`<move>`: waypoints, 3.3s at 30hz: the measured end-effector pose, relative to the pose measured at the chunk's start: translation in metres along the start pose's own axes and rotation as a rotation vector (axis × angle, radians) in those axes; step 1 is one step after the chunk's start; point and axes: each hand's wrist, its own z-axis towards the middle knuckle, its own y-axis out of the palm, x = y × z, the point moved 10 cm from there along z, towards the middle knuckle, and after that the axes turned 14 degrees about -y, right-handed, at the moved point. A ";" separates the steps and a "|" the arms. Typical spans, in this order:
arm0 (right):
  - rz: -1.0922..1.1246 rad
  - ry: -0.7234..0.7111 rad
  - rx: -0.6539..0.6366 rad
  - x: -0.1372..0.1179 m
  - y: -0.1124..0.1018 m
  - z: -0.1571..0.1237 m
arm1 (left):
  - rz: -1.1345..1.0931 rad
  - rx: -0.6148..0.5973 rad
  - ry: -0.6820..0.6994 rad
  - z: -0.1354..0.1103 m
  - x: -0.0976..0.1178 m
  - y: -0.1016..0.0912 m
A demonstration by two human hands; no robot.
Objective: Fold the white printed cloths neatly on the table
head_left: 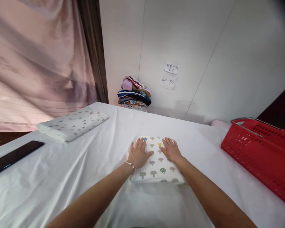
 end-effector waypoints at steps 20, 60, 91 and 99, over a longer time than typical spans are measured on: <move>0.996 0.490 0.305 0.035 0.013 -0.134 | -0.031 0.050 0.010 0.056 -0.015 -0.009; 0.247 -0.019 0.248 -0.049 -0.011 -0.138 | -0.054 0.026 0.056 0.043 0.027 0.017; 0.435 0.370 0.379 0.070 0.007 -0.126 | -0.173 -0.054 0.231 -0.025 0.057 0.040; 0.980 0.689 0.515 0.063 0.018 -0.192 | -0.341 -0.044 0.036 -0.025 0.038 0.030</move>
